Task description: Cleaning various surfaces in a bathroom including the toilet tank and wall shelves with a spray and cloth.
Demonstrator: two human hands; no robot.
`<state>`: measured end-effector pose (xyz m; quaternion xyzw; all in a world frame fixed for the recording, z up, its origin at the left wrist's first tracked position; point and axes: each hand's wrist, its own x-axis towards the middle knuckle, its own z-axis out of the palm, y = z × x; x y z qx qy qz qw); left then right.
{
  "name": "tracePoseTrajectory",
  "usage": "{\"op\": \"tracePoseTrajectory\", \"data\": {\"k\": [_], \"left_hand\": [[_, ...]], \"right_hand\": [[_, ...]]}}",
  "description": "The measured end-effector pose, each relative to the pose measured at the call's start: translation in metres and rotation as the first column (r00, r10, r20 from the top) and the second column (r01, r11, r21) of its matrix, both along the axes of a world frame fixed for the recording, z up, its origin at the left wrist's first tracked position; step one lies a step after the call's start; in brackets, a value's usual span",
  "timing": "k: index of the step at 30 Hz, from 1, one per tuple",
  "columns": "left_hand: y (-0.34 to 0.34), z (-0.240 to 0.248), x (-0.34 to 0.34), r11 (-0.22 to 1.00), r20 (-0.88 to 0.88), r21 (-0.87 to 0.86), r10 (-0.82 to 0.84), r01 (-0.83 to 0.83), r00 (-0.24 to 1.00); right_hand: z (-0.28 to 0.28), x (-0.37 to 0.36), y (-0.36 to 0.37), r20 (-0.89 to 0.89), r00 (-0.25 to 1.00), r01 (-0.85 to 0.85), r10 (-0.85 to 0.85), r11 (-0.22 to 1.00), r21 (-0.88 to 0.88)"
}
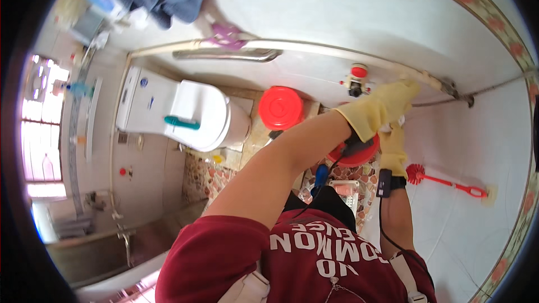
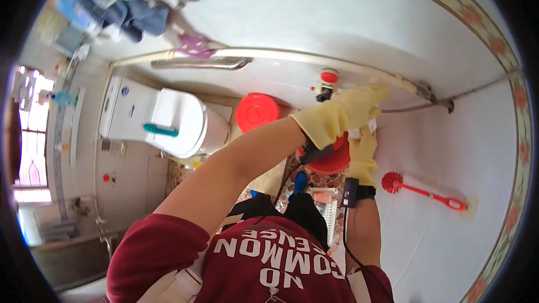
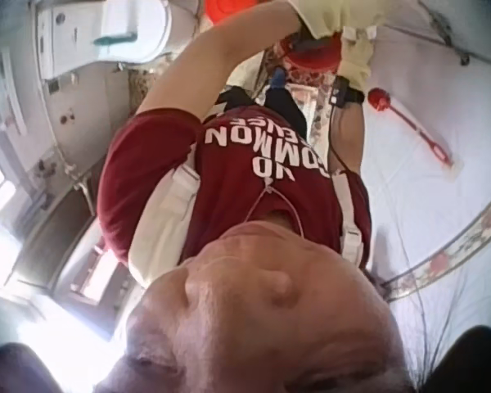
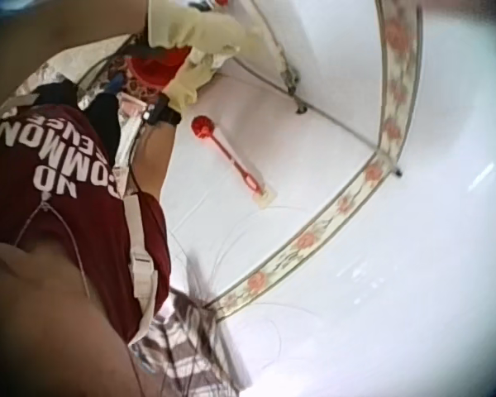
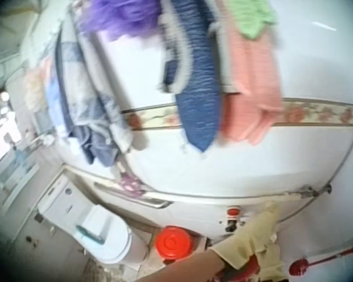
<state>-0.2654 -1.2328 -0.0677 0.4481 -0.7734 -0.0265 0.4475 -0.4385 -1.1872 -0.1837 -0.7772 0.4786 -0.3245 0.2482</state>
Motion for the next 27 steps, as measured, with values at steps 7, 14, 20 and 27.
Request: {"op": "tracePoseTrajectory", "data": {"k": [7,14,20,27], "left_hand": [[0.150,0.027,0.100,0.859,-0.137,0.508,0.154,-0.064,0.978],[0.425,-0.036,0.274,0.337,0.254,0.798,0.564,-0.500,0.786],[0.664,-0.048,0.334,0.014,0.335,0.823,0.795,-0.568,0.506],[0.879,-0.029,0.359,-0.038,0.130,0.862,0.981,-0.506,0.147]], "right_hand": [[-0.042,0.020,0.033,-0.154,0.967,-0.179,0.201,0.973,0.144],[-0.017,0.117,0.092,0.620,0.601,-0.504,-0.505,0.363,0.784],[-0.009,0.234,0.211,0.588,0.769,-0.627,0.253,0.478,0.615],[0.057,0.419,0.415,0.528,0.752,-0.595,0.395,0.062,0.801]]}}
